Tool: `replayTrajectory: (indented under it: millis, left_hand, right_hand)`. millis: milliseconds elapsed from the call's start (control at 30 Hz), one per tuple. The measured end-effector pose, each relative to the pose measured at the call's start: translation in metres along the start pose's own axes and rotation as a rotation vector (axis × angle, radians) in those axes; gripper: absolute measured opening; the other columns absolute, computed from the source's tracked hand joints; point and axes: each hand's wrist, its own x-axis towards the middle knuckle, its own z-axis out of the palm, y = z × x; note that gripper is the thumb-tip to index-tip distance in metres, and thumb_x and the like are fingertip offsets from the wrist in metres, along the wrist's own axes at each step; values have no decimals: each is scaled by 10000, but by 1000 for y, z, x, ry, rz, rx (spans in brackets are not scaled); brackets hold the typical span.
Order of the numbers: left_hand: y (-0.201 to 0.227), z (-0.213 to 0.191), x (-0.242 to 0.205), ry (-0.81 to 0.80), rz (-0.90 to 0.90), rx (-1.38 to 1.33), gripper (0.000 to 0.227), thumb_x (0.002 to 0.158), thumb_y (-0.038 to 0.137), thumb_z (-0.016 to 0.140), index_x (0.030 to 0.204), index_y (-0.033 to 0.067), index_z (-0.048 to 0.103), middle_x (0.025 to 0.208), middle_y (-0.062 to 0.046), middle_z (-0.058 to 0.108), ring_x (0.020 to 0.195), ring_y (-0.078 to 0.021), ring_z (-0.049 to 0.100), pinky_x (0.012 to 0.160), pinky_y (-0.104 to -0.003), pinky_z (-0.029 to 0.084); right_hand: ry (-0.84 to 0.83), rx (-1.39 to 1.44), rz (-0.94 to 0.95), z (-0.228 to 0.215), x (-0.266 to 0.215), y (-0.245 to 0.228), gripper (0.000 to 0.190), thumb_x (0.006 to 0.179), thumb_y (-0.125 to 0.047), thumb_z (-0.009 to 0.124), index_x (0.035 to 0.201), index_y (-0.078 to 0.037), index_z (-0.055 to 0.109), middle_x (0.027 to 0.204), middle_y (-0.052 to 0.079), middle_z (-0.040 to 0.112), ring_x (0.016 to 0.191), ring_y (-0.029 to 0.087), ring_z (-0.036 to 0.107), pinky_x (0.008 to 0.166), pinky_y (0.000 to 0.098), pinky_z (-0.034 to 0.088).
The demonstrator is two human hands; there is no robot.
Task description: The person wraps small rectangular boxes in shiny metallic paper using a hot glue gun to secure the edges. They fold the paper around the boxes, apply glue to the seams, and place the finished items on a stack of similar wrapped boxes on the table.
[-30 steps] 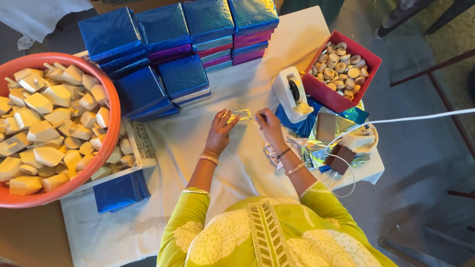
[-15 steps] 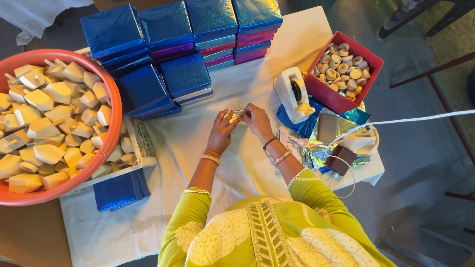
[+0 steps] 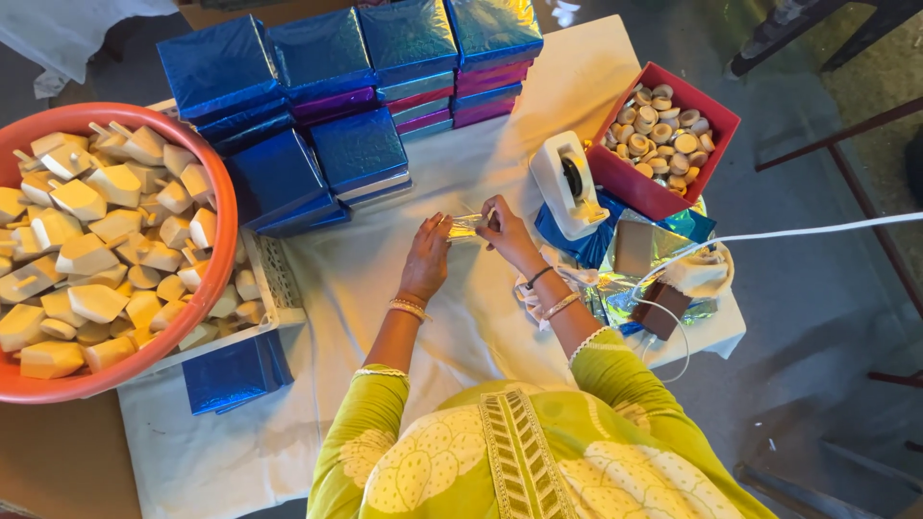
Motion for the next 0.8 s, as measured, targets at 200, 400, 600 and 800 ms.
replayTrajectory:
  millis: [200, 400, 600, 800]
  left_hand:
    - [9, -10, 3, 40, -23, -71, 623, 807, -1, 749, 1359, 46, 464, 1545, -178, 436, 1458, -415, 388, 1216, -478, 349]
    - [8, -19, 13, 18, -101, -107, 656, 761, 56, 830, 1321, 44, 486, 1540, -182, 412, 1452, -424, 378, 1192, -462, 374]
    - [1, -17, 8, 0, -164, -164, 579, 751, 53, 832, 1245, 53, 530, 1460, -169, 519, 1304, -387, 536, 1075, -429, 490]
    - [2, -17, 5, 41, -195, -179, 444, 799, 42, 828, 1167, 73, 582, 1328, -156, 600, 1154, -369, 648, 947, -397, 559]
  right_hand:
    - [1, 339, 40, -9, -7, 29, 320, 911, -52, 691, 1126, -144, 473, 774, -41, 510, 706, 65, 556, 606, 253, 549]
    - [86, 439, 70, -14, -33, 47, 262, 953, -85, 670, 1138, -139, 493, 757, -37, 468, 690, 57, 513, 633, 251, 531]
    - [139, 388, 64, -17, -59, 80, 239, 958, -109, 679, 1127, -113, 510, 781, -22, 516, 681, 65, 532, 608, 242, 501]
    - [214, 349, 60, -27, -91, 111, 220, 955, -102, 684, 1115, -85, 534, 841, -15, 542, 727, 55, 535, 598, 227, 479]
